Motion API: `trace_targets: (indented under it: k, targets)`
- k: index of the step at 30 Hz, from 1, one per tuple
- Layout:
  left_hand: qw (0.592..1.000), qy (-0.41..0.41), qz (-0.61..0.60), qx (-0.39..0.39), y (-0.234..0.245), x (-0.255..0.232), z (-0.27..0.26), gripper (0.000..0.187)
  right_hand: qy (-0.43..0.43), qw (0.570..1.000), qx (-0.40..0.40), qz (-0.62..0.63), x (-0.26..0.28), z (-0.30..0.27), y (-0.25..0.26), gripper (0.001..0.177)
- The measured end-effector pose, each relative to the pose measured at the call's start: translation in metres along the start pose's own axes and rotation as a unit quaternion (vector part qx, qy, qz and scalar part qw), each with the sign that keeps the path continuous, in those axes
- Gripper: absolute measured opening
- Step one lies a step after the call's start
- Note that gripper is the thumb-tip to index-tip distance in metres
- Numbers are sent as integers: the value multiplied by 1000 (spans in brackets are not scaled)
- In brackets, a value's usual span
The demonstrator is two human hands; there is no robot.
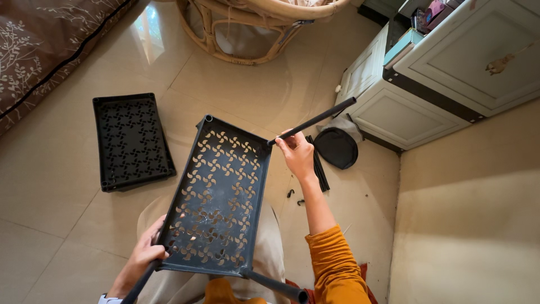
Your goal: The person assembles a small rolling tray stand by inserting four black legs into a perforated black tray. They then place a plastic jar, a charger, a small container, and a phone case onto the tray.
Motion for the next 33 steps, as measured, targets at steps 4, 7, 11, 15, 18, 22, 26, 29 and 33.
trace_targets:
  k: [4,7,11,15,18,22,26,29,33]
  targets:
    - [1000,-29,1,1,-1,-1,0,89,-7,1000,3,-5,1,2,-1,17]
    - [1000,-10,-23,-4,-2,6,0,90,-14,1000,22,-16,-5,6,-5,16]
    - [998,1,-68,-5,-4,15,4,95,-32,999,35,-20,-21,10,-6,14]
    - [996,-16,-92,-10,-5,28,16,94,-32,999,27,-1,-40,9,-3,14]
    - [999,-20,-44,6,-2,38,29,90,-94,995,28,21,-67,11,-2,15]
    - [1000,21,-9,16,-1,61,66,88,-109,985,10,136,-120,17,21,26]
    - [998,29,45,19,0,62,103,90,-157,957,-130,207,-210,19,99,37]
    - [999,-15,32,37,7,45,118,92,-235,947,-198,98,-281,-5,144,29]
    - [994,3,76,74,15,37,134,92,-275,911,-116,-283,-327,-49,161,24]
Point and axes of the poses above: each hand's wrist, its own z-axis towards the middle knuckle, its own y-axis out of the back of the hand, x = y × z, the point moved 6 cm from there along z, towards the middle knuckle, and after that the axes turned 12 degrees about z, right-handed, at the moved point
